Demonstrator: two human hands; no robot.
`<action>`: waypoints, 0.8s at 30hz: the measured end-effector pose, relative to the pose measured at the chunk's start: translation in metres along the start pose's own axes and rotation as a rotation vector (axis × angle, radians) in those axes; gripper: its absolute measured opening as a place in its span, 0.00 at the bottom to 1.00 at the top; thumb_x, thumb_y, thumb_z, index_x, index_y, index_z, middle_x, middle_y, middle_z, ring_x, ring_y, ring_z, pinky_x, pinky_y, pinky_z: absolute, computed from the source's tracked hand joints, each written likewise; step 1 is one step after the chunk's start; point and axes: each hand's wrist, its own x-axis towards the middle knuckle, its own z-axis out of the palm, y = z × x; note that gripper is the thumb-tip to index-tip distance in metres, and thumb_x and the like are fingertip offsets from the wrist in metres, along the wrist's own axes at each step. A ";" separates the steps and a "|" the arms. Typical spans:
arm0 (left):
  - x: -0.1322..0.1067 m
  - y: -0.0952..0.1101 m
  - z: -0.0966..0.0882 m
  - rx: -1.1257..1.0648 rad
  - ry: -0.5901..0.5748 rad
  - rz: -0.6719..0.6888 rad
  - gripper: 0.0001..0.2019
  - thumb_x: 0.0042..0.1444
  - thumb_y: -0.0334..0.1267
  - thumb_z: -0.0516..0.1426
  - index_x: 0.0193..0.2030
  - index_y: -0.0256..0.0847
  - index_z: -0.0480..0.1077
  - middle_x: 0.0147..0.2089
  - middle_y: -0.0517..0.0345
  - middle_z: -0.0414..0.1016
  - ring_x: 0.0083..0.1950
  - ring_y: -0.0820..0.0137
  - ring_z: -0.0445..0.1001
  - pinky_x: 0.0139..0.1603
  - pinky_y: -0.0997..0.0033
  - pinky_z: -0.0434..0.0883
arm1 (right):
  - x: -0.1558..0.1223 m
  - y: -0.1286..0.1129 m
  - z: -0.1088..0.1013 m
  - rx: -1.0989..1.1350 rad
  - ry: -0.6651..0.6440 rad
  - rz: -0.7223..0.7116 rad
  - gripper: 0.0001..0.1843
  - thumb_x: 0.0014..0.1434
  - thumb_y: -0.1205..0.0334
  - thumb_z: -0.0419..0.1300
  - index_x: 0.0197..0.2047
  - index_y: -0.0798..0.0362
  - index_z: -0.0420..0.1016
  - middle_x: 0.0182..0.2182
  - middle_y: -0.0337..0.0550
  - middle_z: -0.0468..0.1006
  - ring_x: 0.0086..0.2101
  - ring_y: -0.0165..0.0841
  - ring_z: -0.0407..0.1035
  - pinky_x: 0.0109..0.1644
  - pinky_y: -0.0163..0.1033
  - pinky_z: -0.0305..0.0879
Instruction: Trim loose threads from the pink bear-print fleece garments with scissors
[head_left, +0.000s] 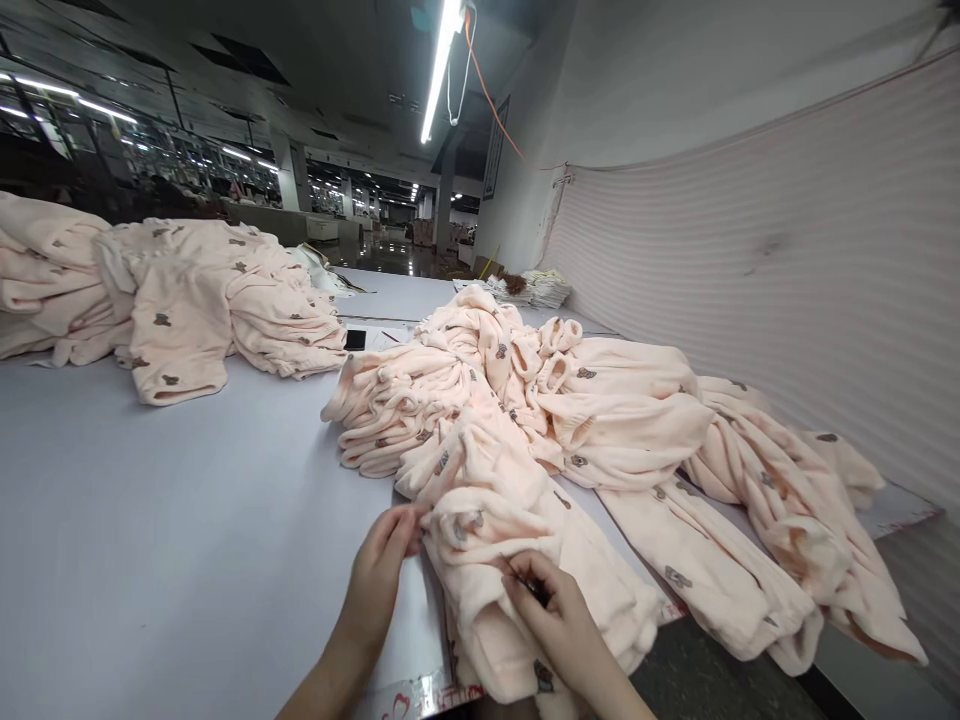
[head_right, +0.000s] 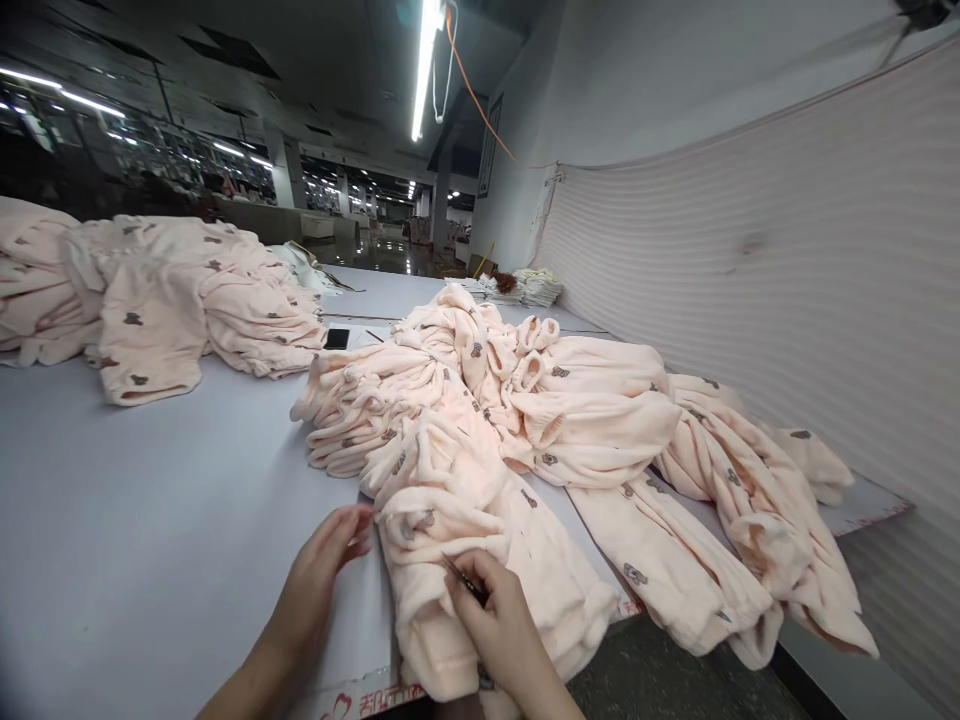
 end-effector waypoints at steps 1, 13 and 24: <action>-0.013 -0.010 -0.002 0.170 0.108 0.045 0.14 0.53 0.53 0.57 0.35 0.43 0.68 0.34 0.58 0.72 0.39 0.65 0.68 0.40 0.71 0.65 | 0.002 0.000 0.000 0.018 0.003 0.008 0.11 0.61 0.57 0.53 0.29 0.52 0.66 0.26 0.36 0.66 0.29 0.31 0.60 0.32 0.33 0.56; -0.044 -0.044 0.028 -0.231 -0.100 0.025 0.09 0.55 0.44 0.57 0.39 0.45 0.63 0.33 0.65 0.69 0.32 0.73 0.64 0.32 0.78 0.63 | -0.009 -0.009 -0.016 -0.444 -0.027 -0.105 0.13 0.48 0.77 0.52 0.34 0.50 0.65 0.33 0.38 0.69 0.31 0.32 0.65 0.35 0.34 0.60; -0.043 -0.036 0.027 -0.292 -0.053 0.011 0.15 0.49 0.43 0.63 0.42 0.45 0.65 0.36 0.61 0.74 0.36 0.69 0.70 0.37 0.75 0.67 | -0.016 -0.022 0.002 -0.600 0.000 -0.167 0.15 0.54 0.65 0.59 0.46 0.46 0.69 0.39 0.41 0.75 0.38 0.37 0.71 0.38 0.37 0.65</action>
